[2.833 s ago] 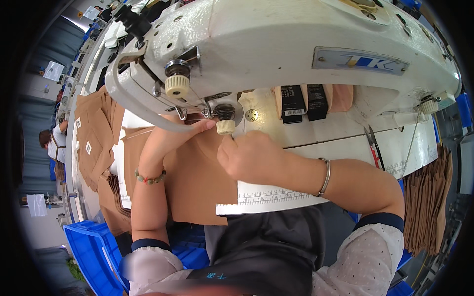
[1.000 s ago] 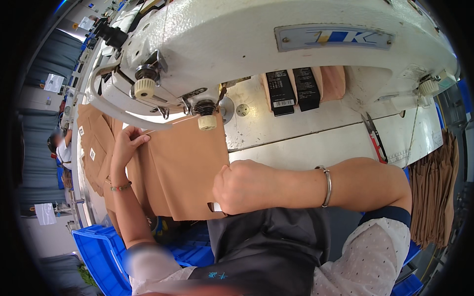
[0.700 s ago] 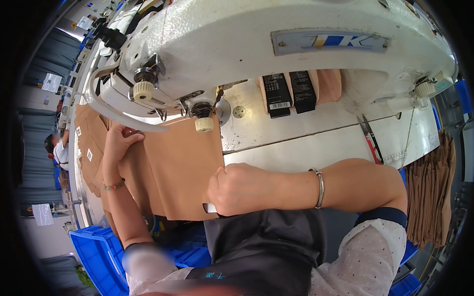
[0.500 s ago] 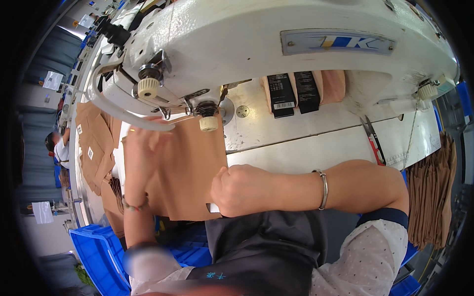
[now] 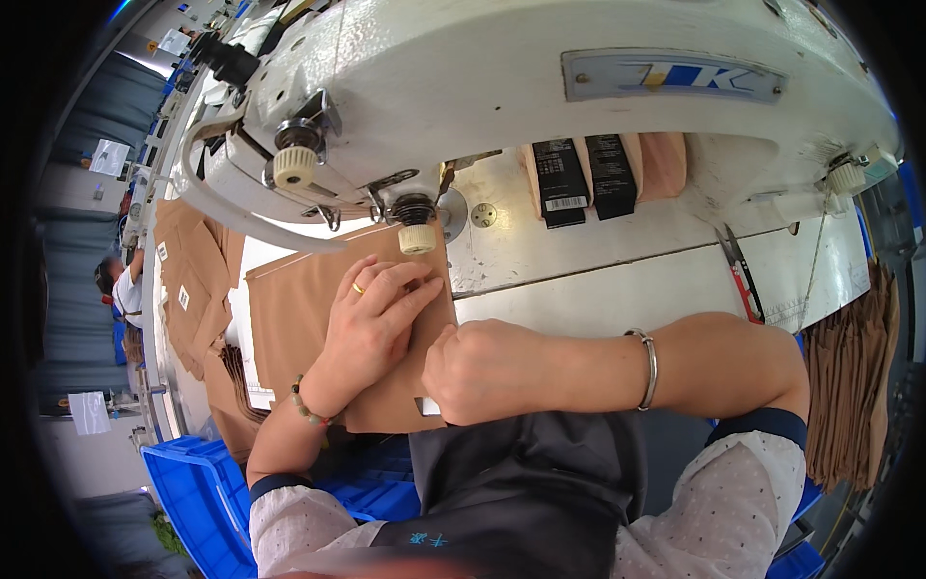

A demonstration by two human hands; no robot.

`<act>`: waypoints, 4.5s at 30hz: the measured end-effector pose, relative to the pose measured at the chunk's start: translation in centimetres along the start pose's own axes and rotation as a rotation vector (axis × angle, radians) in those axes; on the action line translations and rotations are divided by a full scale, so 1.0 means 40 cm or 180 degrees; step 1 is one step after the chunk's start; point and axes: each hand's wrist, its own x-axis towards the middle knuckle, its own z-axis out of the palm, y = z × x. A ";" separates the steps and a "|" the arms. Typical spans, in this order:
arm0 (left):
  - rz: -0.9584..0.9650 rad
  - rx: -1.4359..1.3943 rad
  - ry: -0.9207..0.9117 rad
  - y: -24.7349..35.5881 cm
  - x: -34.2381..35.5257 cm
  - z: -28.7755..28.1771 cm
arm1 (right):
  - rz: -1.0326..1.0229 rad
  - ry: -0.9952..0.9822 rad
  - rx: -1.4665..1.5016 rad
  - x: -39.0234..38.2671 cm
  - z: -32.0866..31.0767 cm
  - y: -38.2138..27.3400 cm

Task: Using an industrial sewing machine to sew leather components and attach brand labels.

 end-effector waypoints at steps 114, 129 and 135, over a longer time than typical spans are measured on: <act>-0.1047 -0.1837 0.0001 -0.061 0.059 -0.055 | 0.3453 0.0114 0.2689 -0.012 0.001 0.139; -0.1102 -0.1573 0.0093 -0.046 0.062 -0.049 | 0.3485 0.0036 0.2743 -0.010 -0.003 0.136; -0.0441 -0.1554 0.0381 -0.010 0.062 -0.066 | 0.3711 -0.0262 0.3597 0.008 -0.029 0.122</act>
